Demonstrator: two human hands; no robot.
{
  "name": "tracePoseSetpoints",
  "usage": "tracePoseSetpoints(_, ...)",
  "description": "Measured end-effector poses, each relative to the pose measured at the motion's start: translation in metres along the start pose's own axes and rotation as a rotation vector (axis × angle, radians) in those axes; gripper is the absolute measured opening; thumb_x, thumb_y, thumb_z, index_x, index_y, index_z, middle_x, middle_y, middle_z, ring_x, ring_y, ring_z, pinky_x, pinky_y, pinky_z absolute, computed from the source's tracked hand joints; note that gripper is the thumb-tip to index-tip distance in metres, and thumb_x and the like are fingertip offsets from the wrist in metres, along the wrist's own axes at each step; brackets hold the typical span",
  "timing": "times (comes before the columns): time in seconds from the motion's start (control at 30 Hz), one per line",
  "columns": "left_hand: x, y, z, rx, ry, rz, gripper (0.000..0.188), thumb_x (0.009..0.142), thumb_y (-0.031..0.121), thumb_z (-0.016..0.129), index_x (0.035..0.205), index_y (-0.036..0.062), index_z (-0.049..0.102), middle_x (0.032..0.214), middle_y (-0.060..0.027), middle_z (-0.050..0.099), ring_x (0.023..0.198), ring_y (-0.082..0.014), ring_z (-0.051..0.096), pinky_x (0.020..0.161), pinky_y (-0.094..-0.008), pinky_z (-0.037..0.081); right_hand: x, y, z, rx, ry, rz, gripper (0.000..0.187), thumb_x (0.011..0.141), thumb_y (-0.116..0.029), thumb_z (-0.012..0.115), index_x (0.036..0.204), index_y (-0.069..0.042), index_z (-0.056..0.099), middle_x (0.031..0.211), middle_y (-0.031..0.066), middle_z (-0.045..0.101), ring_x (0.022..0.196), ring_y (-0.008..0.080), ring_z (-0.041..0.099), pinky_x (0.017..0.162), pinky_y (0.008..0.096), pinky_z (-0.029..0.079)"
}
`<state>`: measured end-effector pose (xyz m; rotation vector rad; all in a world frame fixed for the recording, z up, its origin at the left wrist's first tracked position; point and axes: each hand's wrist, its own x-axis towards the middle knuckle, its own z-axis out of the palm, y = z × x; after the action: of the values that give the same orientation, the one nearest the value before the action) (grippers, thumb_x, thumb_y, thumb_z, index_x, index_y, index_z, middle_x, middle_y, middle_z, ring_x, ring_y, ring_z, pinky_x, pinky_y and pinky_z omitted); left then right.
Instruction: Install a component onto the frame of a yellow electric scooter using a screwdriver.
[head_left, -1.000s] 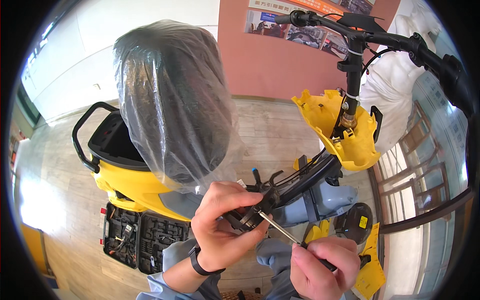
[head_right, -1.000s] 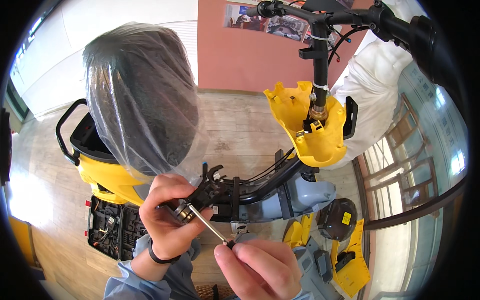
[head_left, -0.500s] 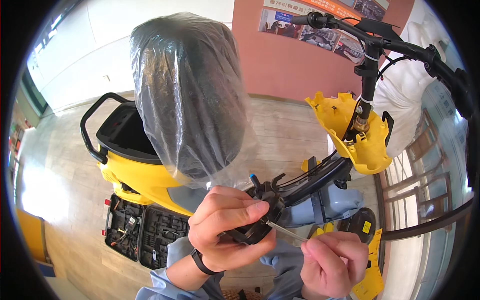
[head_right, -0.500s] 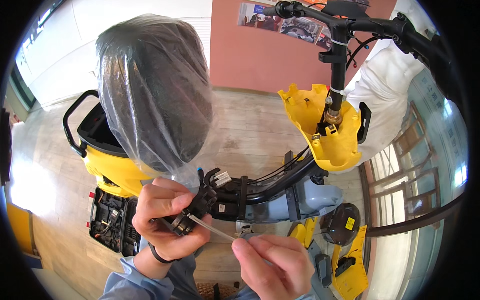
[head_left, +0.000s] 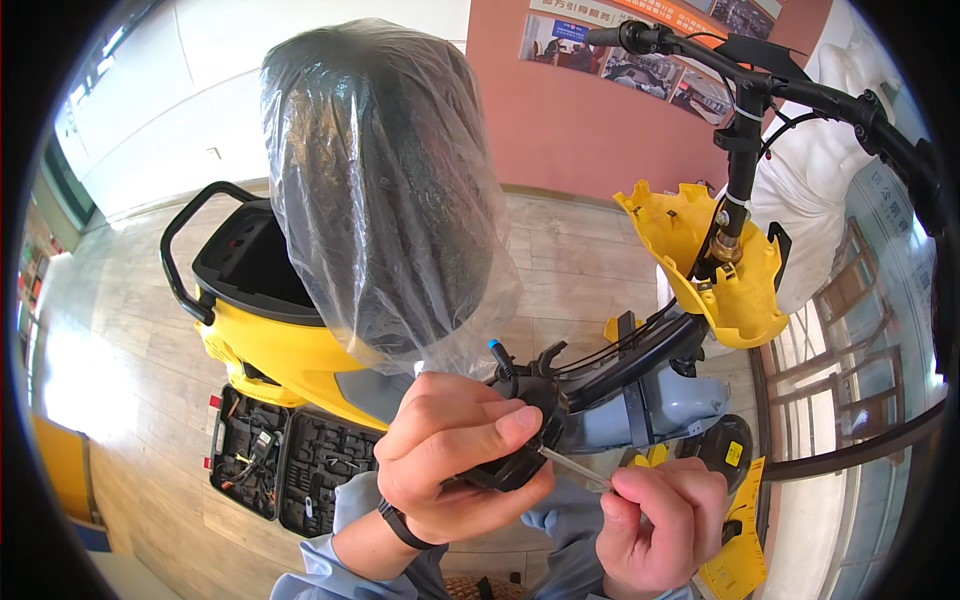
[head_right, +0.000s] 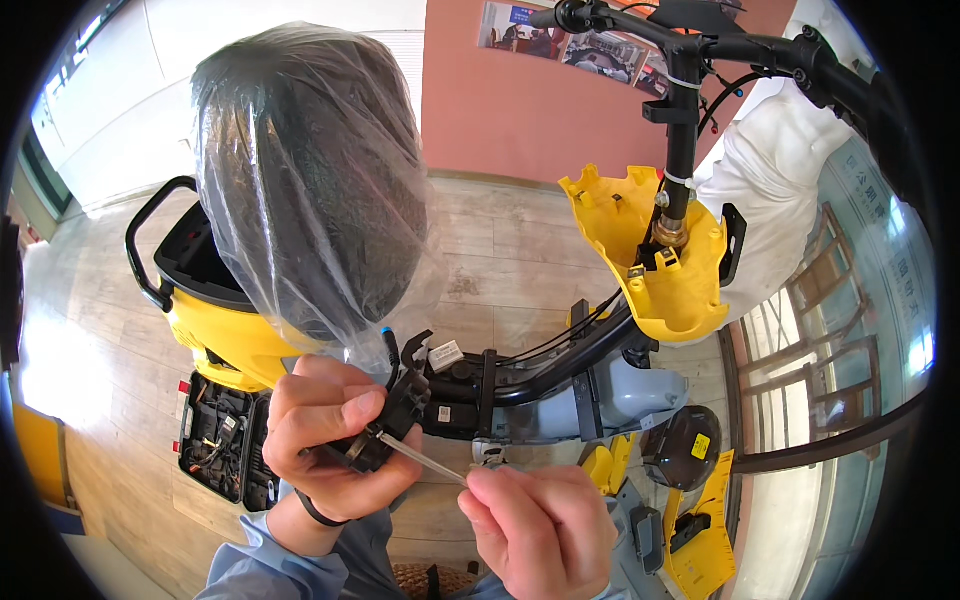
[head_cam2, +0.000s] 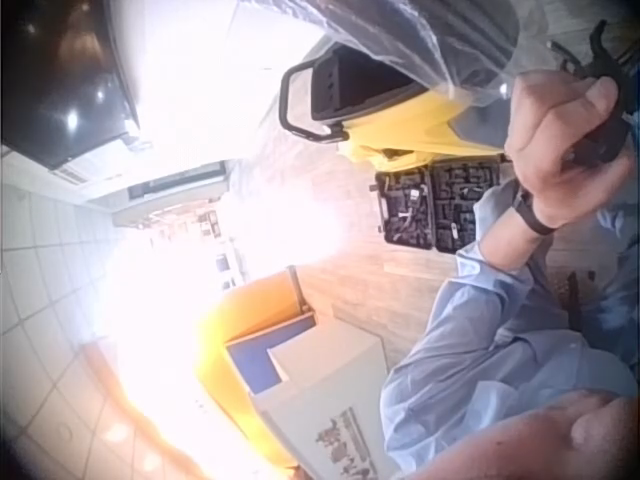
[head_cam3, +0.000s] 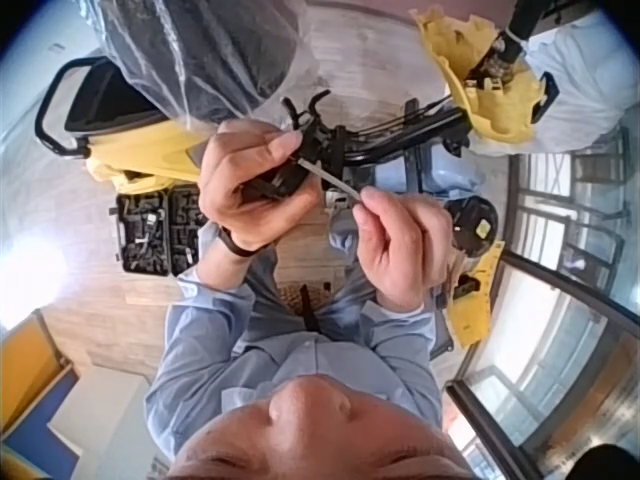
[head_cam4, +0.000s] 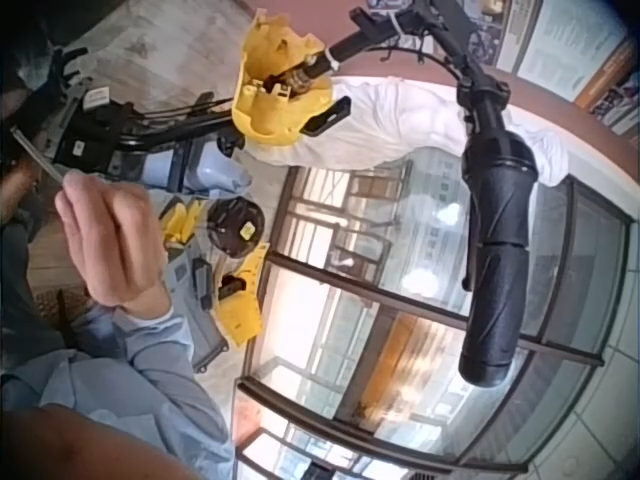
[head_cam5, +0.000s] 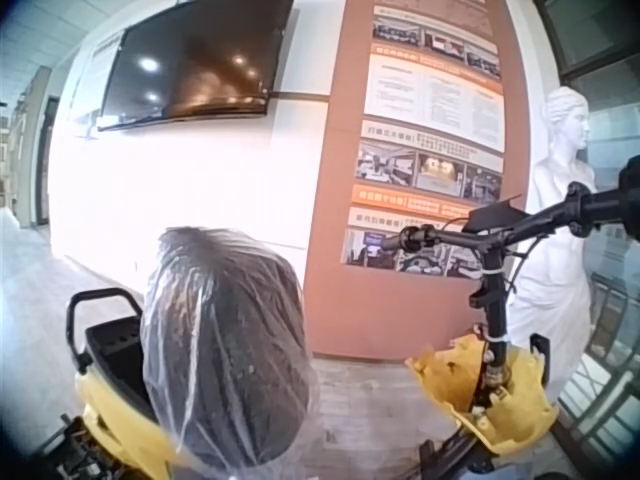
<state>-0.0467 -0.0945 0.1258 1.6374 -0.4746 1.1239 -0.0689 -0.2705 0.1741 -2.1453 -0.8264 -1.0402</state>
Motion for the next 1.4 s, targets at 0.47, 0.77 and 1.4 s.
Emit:
tracePoseSetpoints(0.47,0.0,0.001,0.006,-0.006,-0.05,0.012,0.05,0.051,0.0,0.084,0.1,0.0048,0.074,0.09,-0.0045,0.066,0.077,-0.0219,0.062,0.065,-0.0299,0.05,-0.003,0.003,-0.006,0.069,-0.096,0.057,0.013,0.093,-0.011,0.067,0.1,0.001,0.067,0.078,0.0104,0.064,0.064,0.0247,0.063,0.057,0.0317,0.051)
tracePoseSetpoints(0.77,-0.001,0.002,0.005,0.021,-0.036,-0.018,0.05,0.051,0.0,0.085,0.099,0.0046,0.074,0.089,-0.0036,0.066,0.074,-0.0189,0.062,0.064,-0.0286,0.049,0.004,0.008,-0.002,0.077,-0.055,-0.088,0.015,0.087,-0.002,0.072,0.101,0.002,0.068,0.078,0.0109,0.064,0.06,0.0234,0.063,0.051,0.0313,0.049)
tracePoseSetpoints(1.4,0.0,0.004,0.003,-0.012,-0.075,0.008,0.048,0.053,0.001,0.085,0.1,0.005,0.074,0.087,-0.0037,0.067,0.073,-0.0184,0.063,0.062,-0.0277,0.048,0.003,0.005,-0.007,0.038,-0.121,-0.094,0.014,0.092,-0.008,0.067,0.097,0.005,0.068,0.067,0.0103,0.064,0.052,0.0219,0.062,0.048,0.0296,0.049)
